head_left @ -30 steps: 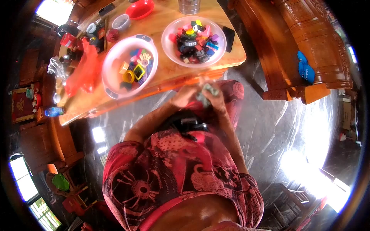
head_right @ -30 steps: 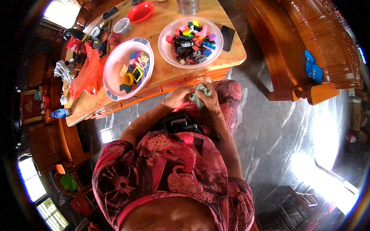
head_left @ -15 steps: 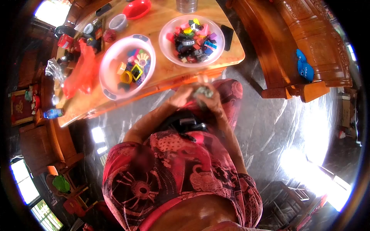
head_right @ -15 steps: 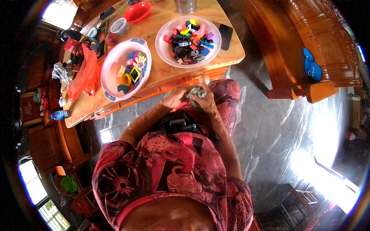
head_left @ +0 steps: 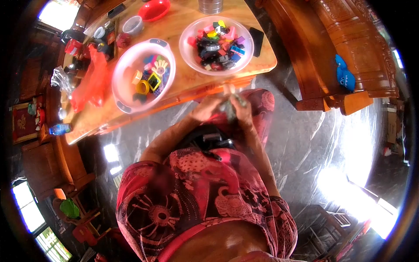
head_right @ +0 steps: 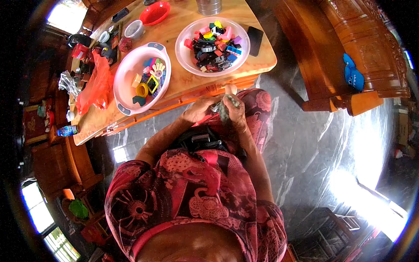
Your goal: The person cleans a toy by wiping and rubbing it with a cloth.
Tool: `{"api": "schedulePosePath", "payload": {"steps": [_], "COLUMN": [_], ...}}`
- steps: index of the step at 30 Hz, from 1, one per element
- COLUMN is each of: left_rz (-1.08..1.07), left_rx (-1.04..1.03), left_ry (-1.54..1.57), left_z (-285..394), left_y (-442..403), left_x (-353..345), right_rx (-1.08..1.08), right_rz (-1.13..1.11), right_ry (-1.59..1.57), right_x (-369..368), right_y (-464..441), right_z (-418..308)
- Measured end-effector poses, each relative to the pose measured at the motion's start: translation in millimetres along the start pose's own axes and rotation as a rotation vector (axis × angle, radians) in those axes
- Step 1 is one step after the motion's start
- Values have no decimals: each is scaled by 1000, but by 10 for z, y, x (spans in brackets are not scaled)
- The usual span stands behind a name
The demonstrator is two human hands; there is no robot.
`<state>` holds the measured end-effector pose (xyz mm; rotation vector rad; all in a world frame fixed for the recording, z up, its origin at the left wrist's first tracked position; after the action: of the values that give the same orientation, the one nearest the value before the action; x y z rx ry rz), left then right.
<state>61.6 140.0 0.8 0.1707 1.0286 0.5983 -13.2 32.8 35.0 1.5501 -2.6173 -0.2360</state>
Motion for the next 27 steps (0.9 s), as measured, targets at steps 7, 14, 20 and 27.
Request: {"api": "schedulePosePath", "payload": {"steps": [7,14,20,27], "left_rz": [-31,94,406,990], "left_rx": [-80,-274,-607,-845], "left_ry": [-61,-145,-311,-897], "left_z": [195,823,1495,2068], "left_y": [145,455,769,1376], "left_x": [-173,-104,450,930], "right_rx": [-60,-134,-296,-149], "right_rz": [-40,-157,-61,-228], "right_ry": [-203,-407,-596,-371], "right_x": [-32,-125,-159,-108], "right_y": [57,7,12,-58], "right_z": [-175,-69,10,236]}}
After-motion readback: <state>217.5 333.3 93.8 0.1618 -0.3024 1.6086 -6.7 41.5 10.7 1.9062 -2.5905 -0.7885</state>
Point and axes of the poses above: each hand's wrist, its own y-axis away from the middle knuckle, its own x-axis out of the back of the hand, z = x × y, the point moved 5 cm from there along -y, towards the middle knuckle, and after that the axes turned 10 degrees about y, right-handed, at the moved point
